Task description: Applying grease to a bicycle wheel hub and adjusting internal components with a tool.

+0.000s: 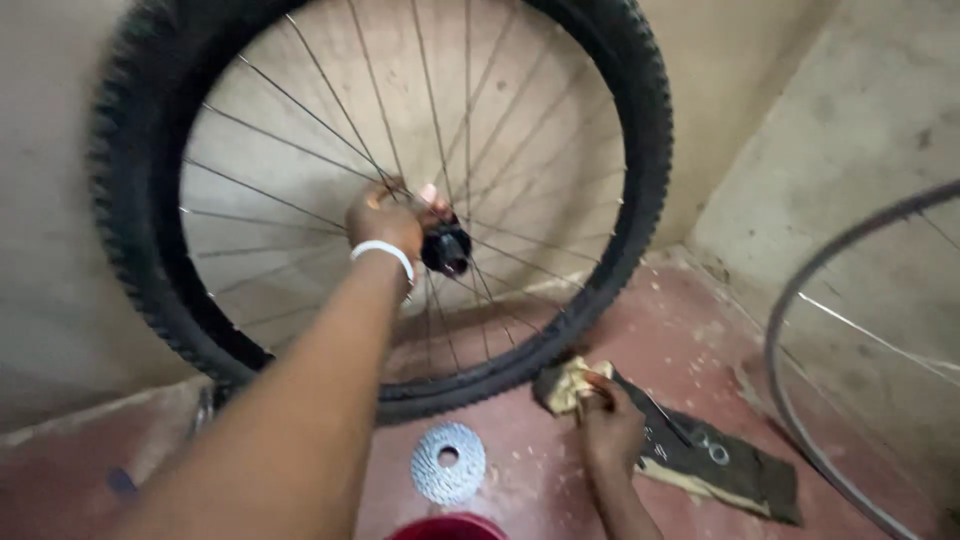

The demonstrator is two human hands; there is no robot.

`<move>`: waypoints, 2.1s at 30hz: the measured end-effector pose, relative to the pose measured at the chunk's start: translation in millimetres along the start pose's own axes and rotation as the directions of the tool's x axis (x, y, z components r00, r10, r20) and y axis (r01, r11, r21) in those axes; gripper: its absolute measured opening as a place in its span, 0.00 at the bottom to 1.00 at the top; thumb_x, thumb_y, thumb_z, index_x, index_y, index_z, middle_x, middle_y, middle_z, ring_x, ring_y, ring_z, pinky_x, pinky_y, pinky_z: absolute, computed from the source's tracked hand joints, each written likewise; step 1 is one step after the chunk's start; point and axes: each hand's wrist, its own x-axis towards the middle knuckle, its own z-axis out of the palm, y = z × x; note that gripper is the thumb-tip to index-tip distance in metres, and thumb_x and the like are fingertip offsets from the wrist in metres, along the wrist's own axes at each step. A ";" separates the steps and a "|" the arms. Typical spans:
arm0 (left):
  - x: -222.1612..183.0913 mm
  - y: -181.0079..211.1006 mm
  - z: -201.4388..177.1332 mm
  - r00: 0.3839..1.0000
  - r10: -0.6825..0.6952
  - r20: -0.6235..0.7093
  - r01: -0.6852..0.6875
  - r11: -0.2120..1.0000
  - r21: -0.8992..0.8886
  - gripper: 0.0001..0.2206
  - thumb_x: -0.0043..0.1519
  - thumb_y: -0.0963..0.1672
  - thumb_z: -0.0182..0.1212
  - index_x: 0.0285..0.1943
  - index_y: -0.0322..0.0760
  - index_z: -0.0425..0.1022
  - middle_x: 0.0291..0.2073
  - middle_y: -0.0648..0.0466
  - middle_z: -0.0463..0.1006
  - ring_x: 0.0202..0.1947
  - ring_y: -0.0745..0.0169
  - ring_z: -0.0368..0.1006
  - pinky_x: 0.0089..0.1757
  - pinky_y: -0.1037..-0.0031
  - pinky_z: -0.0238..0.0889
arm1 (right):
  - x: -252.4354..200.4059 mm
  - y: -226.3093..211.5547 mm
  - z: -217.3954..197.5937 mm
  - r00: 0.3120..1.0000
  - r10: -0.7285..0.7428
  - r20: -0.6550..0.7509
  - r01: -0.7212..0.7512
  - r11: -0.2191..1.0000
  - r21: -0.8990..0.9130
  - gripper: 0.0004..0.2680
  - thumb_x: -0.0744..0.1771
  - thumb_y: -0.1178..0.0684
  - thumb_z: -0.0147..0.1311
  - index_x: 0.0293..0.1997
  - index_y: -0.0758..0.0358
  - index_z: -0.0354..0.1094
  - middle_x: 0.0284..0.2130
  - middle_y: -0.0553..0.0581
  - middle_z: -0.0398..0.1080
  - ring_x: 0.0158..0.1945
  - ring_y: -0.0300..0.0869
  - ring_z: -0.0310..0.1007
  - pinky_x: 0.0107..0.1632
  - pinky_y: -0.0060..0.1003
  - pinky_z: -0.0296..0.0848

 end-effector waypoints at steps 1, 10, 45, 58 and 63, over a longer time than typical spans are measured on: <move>-16.0 13.1 4.3 1.000 0.021 -0.020 -0.019 0.994 0.111 0.17 0.64 0.35 0.60 0.61 0.33 0.65 0.28 0.49 0.79 0.26 0.60 0.77 0.33 0.73 0.73 | 9.1 29.4 -11.8 0.986 -0.115 -0.120 0.072 0.945 -0.319 0.11 0.65 0.59 0.50 0.48 0.54 0.79 0.44 0.52 0.81 0.45 0.52 0.79 0.51 0.43 0.73; -15.5 13.1 0.9 0.999 0.038 0.010 -0.039 0.993 0.111 0.19 0.62 0.35 0.62 0.62 0.31 0.63 0.29 0.48 0.79 0.28 0.62 0.78 0.34 0.76 0.75 | 16.3 113.0 -91.1 0.996 -0.086 -0.024 0.035 0.625 -0.779 0.21 0.65 0.49 0.46 0.68 0.40 0.64 0.60 0.66 0.65 0.56 0.64 0.69 0.56 0.58 0.74; 0.9 -0.1 -3.6 0.996 0.081 0.041 -0.082 0.996 0.041 0.18 0.62 0.34 0.61 0.59 0.29 0.63 0.28 0.45 0.79 0.24 0.58 0.76 0.31 0.75 0.72 | 49.1 99.4 -74.9 0.982 -0.148 0.114 0.164 0.396 -0.904 0.12 0.65 0.41 0.53 0.50 0.44 0.77 0.48 0.62 0.74 0.52 0.58 0.73 0.50 0.53 0.77; -4.4 3.7 -2.3 0.997 0.070 0.031 -0.072 0.994 0.079 0.18 0.62 0.35 0.62 0.59 0.30 0.63 0.27 0.45 0.79 0.23 0.59 0.75 0.29 0.75 0.70 | 44.8 84.6 -61.0 0.993 -0.048 0.110 0.120 0.336 -0.934 0.14 0.67 0.39 0.49 0.46 0.53 0.78 0.53 0.61 0.72 0.54 0.56 0.71 0.52 0.52 0.76; -30.6 28.0 7.7 0.999 0.012 -0.041 -0.005 0.986 0.169 0.18 0.62 0.36 0.62 0.61 0.33 0.66 0.31 0.46 0.82 0.26 0.62 0.78 0.32 0.77 0.74 | 43.2 52.2 -62.7 0.991 0.017 0.131 0.116 0.361 -0.925 0.13 0.68 0.43 0.48 0.48 0.55 0.77 0.44 0.62 0.78 0.48 0.56 0.77 0.50 0.51 0.78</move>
